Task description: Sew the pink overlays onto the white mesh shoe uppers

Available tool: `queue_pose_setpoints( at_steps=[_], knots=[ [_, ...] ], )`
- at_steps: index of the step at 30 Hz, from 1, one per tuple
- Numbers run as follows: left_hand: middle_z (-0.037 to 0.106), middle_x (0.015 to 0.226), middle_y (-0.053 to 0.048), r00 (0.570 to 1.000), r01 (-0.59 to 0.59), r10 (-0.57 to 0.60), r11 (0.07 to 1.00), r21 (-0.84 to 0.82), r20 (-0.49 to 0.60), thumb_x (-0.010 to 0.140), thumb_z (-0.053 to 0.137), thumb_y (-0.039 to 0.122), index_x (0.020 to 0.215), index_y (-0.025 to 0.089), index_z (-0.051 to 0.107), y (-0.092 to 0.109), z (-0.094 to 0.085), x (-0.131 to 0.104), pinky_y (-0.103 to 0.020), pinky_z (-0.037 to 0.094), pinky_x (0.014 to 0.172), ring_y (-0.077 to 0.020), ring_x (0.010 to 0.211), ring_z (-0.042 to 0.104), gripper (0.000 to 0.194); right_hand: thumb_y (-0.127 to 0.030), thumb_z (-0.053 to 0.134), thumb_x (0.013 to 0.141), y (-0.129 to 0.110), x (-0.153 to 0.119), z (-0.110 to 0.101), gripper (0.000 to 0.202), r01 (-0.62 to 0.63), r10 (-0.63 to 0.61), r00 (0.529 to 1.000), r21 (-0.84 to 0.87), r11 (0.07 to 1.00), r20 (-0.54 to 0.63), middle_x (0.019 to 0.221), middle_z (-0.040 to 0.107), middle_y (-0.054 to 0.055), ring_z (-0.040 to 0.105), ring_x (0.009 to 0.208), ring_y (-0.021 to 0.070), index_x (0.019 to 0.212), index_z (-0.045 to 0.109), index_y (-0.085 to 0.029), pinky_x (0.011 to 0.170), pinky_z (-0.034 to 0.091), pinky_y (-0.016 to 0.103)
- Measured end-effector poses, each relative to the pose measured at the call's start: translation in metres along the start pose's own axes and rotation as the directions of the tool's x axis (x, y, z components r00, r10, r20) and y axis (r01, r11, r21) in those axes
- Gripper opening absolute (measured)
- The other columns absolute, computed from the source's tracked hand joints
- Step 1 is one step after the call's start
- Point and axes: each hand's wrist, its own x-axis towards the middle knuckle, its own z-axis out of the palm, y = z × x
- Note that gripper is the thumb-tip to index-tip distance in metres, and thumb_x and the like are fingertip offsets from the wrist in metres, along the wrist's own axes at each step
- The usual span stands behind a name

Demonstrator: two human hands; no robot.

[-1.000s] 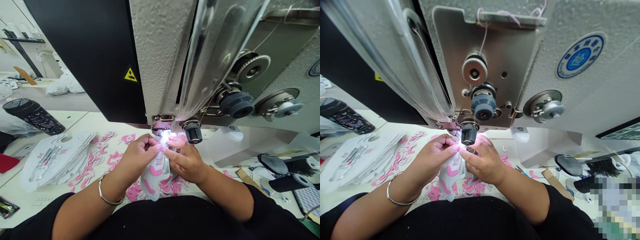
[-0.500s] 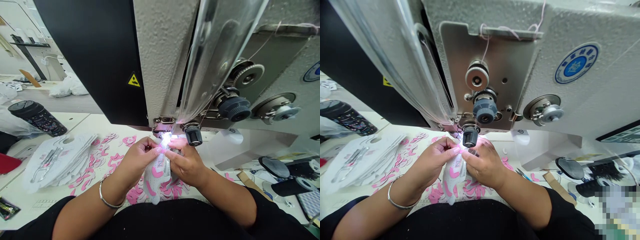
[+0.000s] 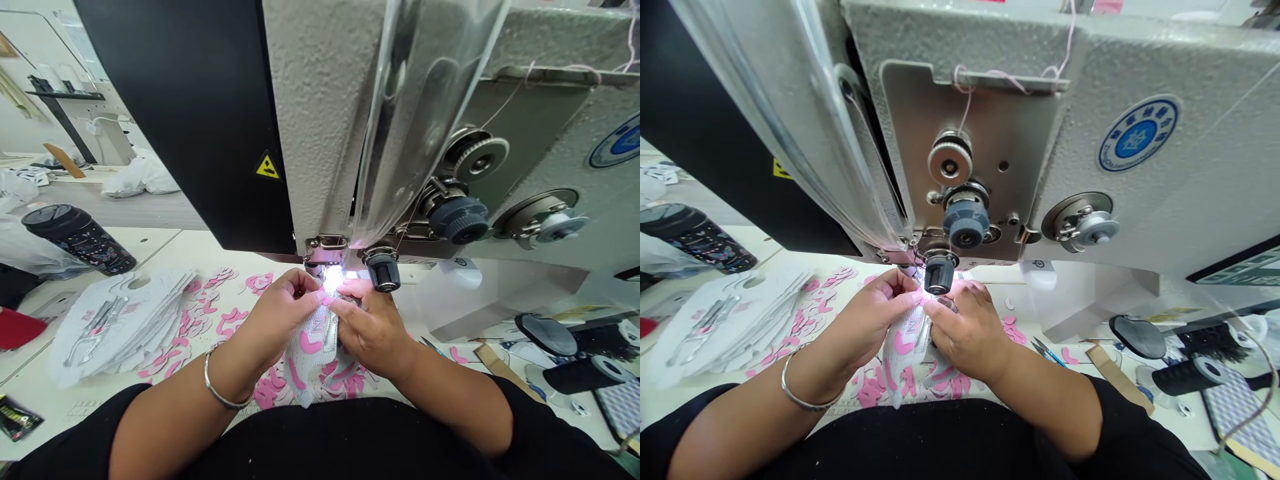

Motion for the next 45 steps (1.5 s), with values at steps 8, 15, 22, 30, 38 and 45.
queue_pose_setpoints(
  at_steps=[8, 15, 22, 30, 38, 45],
  knots=[
    [0.051, 0.065, 0.006, 0.98, 0.186, -0.165, 0.956, -0.225, 0.11, 0.067, 0.076, 0.022, 0.069, 0.018, 0.054, 0.006, 0.003, 0.001, -0.021, 0.041, 0.055, -0.0083, 0.058, 0.048, 0.022, -0.007, 0.055, 0.083, -0.004, 0.001, -0.002, 0.026, -0.034, 0.034, 0.999, -0.017, 0.999, 0.019, 0.101, 0.06, 0.01, 0.06, 0.098, 0.0252, 0.101, 0.069, -0.02, 0.084, 0.05, 0.044],
    [0.064, 0.067, -0.001, 0.959, 0.242, -0.181, 0.925, -0.294, 0.217, 0.069, 0.071, 0.016, 0.075, 0.016, 0.066, 0.011, 0.004, 0.01, -0.025, 0.049, 0.057, -0.0142, 0.059, 0.06, 0.008, -0.016, 0.052, 0.09, -0.003, 0.006, -0.005, 0.023, -0.143, 0.14, 0.987, 0.03, 0.989, 0.085, 0.1, 0.06, 0.011, 0.059, 0.096, 0.0253, 0.104, 0.07, -0.02, 0.087, 0.048, 0.047],
    [0.067, 0.069, -0.002, 0.963, 0.245, -0.188, 0.906, -0.345, 0.191, 0.067, 0.072, 0.012, 0.077, 0.015, 0.067, 0.007, 0.004, 0.013, -0.025, 0.052, 0.058, -0.0148, 0.061, 0.063, 0.011, -0.02, 0.051, 0.091, -0.002, 0.005, -0.004, 0.023, -0.168, 0.164, 0.981, 0.032, 0.985, 0.107, 0.101, 0.061, 0.009, 0.058, 0.097, 0.0247, 0.103, 0.07, -0.022, 0.09, 0.046, 0.047],
    [0.07, 0.069, -0.003, 0.954, 0.236, -0.135, 0.89, -0.39, 0.268, 0.069, 0.073, 0.012, 0.08, 0.016, 0.072, 0.003, 0.002, 0.015, -0.023, 0.052, 0.06, -0.0142, 0.061, 0.065, 0.011, -0.022, 0.052, 0.091, -0.005, 0.004, -0.003, 0.023, -0.144, 0.144, 0.986, -0.007, 0.99, 0.089, 0.099, 0.062, 0.01, 0.058, 0.1, 0.0262, 0.103, 0.071, -0.021, 0.089, 0.046, 0.046],
    [0.067, 0.062, 0.0, 0.955, 0.243, -0.141, 0.876, -0.417, 0.262, 0.067, 0.073, 0.01, 0.071, 0.015, 0.071, 0.005, 0.005, 0.012, -0.021, 0.05, 0.056, -0.012, 0.056, 0.063, 0.007, -0.021, 0.051, 0.091, -0.005, 0.006, -0.005, 0.024, -0.127, 0.129, 0.986, -0.025, 0.992, 0.101, 0.098, 0.063, 0.01, 0.058, 0.1, 0.0264, 0.104, 0.071, -0.02, 0.089, 0.047, 0.046],
    [0.067, 0.063, 0.0, 0.968, 0.223, -0.152, 0.886, -0.406, 0.201, 0.066, 0.073, 0.01, 0.071, 0.016, 0.069, 0.007, 0.004, 0.012, -0.021, 0.049, 0.055, -0.0118, 0.056, 0.062, 0.008, -0.021, 0.052, 0.09, -0.003, 0.009, -0.005, 0.023, -0.129, 0.128, 0.986, -0.003, 0.992, 0.108, 0.098, 0.063, 0.01, 0.059, 0.097, 0.0253, 0.104, 0.071, -0.021, 0.087, 0.048, 0.046]
  ],
)
